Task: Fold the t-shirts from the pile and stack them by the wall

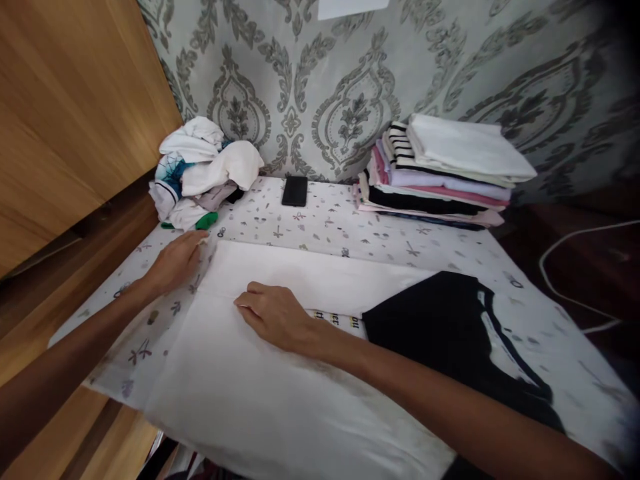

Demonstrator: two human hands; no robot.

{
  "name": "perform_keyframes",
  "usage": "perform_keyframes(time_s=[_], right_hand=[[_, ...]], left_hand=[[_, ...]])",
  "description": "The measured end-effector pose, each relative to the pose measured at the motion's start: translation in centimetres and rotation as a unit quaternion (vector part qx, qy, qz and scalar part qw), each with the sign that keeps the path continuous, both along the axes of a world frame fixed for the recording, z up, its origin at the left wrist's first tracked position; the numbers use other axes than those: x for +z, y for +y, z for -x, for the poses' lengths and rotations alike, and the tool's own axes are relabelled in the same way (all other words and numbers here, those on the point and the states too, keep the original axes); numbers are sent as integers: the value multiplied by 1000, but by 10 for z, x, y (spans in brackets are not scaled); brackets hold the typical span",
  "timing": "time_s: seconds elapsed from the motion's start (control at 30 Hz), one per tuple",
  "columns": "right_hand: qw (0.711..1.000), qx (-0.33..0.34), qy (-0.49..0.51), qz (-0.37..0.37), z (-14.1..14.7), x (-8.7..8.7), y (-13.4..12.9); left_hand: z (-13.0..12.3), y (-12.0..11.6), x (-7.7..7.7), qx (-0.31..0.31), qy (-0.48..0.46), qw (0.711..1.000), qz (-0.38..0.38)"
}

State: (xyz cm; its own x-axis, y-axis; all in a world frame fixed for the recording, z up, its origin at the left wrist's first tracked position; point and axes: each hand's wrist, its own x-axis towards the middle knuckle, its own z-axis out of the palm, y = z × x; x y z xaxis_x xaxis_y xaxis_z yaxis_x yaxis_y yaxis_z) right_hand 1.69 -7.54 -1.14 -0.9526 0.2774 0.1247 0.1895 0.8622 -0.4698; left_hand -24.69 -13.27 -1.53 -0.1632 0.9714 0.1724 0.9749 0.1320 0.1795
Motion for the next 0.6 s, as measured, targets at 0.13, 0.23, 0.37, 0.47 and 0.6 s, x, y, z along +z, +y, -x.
perform_keyframes(time_s=[0.13,0.23,0.37,0.47,0.6], right_hand=[[995,-93,21,-14,-40,-1,30],[982,-172,-27,-78,-82,-15,64],[965,-213,-104,-116,-127,-39,95],[961,-229,-103,-112,-139,-49,99],[968,-231,-59,-82,-140,-47,96]], left_hand=[[-53,22,-2,-88,-40,995,5],[-87,37,-13,-174,-25,981,77],[-85,45,-30,-173,33,974,139],[-59,41,-38,-135,61,981,124],[-37,34,-35,-103,68,986,111]])
